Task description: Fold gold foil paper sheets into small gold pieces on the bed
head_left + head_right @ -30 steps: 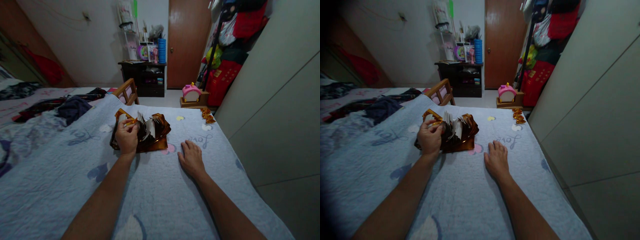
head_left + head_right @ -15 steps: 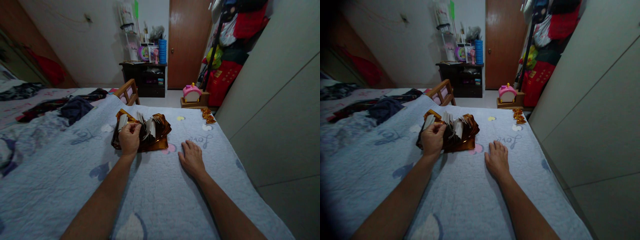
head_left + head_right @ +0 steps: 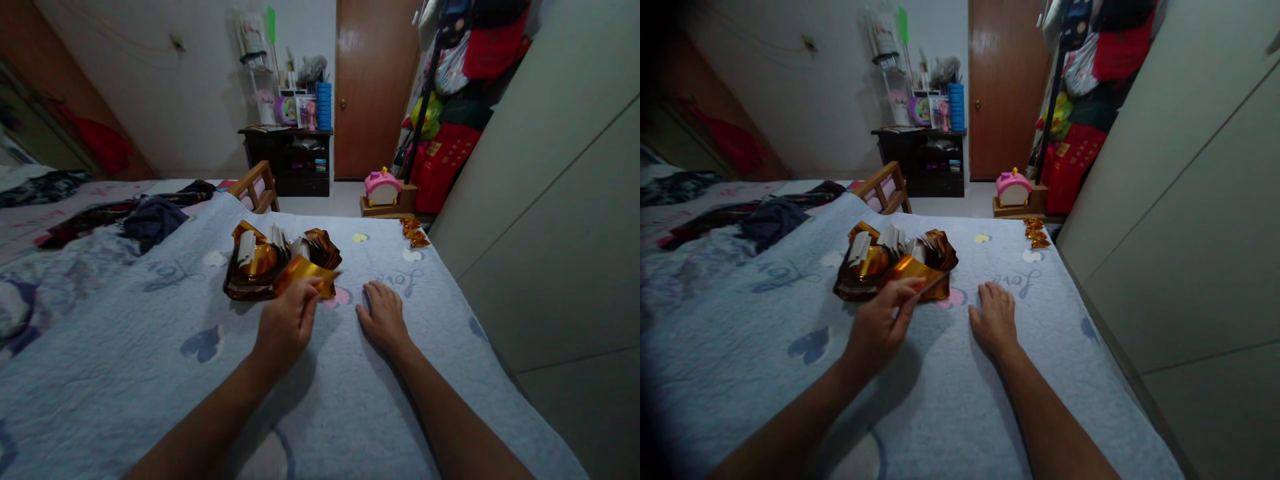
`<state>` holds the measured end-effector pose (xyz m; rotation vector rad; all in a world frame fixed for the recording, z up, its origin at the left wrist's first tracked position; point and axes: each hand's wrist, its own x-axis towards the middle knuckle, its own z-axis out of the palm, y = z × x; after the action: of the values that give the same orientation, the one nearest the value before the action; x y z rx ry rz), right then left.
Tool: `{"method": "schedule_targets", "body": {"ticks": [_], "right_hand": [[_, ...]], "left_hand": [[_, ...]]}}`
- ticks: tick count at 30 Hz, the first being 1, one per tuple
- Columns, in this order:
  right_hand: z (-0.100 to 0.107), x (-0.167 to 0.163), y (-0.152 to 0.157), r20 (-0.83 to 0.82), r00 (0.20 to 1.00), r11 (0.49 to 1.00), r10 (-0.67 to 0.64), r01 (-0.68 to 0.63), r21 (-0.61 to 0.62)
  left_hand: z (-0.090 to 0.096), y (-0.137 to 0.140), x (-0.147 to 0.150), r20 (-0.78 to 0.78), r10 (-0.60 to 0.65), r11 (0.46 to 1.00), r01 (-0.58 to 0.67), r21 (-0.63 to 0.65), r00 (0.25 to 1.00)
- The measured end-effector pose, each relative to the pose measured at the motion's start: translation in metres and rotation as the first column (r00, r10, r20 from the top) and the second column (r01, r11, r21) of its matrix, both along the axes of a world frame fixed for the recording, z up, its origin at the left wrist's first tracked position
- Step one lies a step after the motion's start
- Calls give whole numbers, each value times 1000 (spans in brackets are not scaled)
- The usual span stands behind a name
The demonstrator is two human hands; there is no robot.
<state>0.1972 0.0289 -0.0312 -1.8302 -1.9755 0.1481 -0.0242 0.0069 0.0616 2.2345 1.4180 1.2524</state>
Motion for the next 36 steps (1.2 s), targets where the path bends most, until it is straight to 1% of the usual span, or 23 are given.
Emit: {"method": "schedule_targets", "body": {"ticks": [2, 4, 7, 10, 12, 14, 15, 17, 18, 20, 22, 24, 25, 27, 29, 32, 34, 36], "right_hand": [[-2, 3, 0, -58, 998, 999, 27, -25, 29], [-4, 7, 0, -95, 992, 996, 82, -79, 33], [-3, 11, 0, -125, 978, 986, 169, -167, 22], [4, 11, -1, -182, 961, 978, 208, -206, 30], [11, 11, -1, -255, 939, 973, 229, -227, 40], [21, 10, -3, -348, 901, 965, 260, -259, 50], [27, 10, -5, -405, 874, 961, 268, -272, 48], [38, 10, -9, -530, 796, 937, 293, -349, -6], [43, 11, -11, -588, 750, 911, 301, -409, -54], [50, 12, -16, -654, 677, 840, 336, -529, -117], [54, 12, -19, -694, 611, 773, 379, -622, -126], [53, 11, -20, -713, 565, 725, 415, -679, -116], [51, 11, -20, -714, 552, 712, 430, -694, -108], [48, 9, -19, -704, 545, 702, 455, -706, -93], [46, 8, -18, -699, 541, 695, 468, -714, -87], [45, 8, -18, -695, 561, 697, 451, -707, -118], [44, 8, -18, -679, 596, 715, 430, -684, -148], [43, 9, -18, -665, 619, 727, 419, -667, -163]], "left_hand": [[-18, -12, 7, -76, -198, 977, 191, -91, 977], [-38, -19, 11, -135, -331, 938, 310, -156, 934], [-60, -20, 12, -172, -426, 898, 392, -201, 888], [-65, -19, 8, -189, -477, 868, 427, -254, 858], [-64, -17, 6, -181, -484, 859, 424, -289, 856], [-62, -15, 4, -144, -489, 841, 421, -339, 860], [-62, -14, 3, -113, -493, 827, 424, -368, 863], [-61, -13, 1, -36, -498, 794, 439, -421, 867], [-61, -12, 0, 10, -492, 780, 446, -439, 871], [-59, -11, -2, 111, -461, 760, 457, -462, 880], [-56, -10, -4, 219, -418, 744, 471, -475, 882], [-53, -9, -5, 315, -379, 725, 491, -484, 870], [-51, -9, -5, 359, -361, 715, 502, -486, 861], [-49, -8, -4, 452, -325, 693, 534, -483, 831], [-47, -8, -3, 553, -289, 663, 580, -473, 782], [-49, -7, -4, 644, -248, 626, 627, -464, 724], [-51, -7, -5, 647, -234, 627, 621, -470, 726], [-54, -7, -5, 629, -228, 653, 595, -468, 744]]}}
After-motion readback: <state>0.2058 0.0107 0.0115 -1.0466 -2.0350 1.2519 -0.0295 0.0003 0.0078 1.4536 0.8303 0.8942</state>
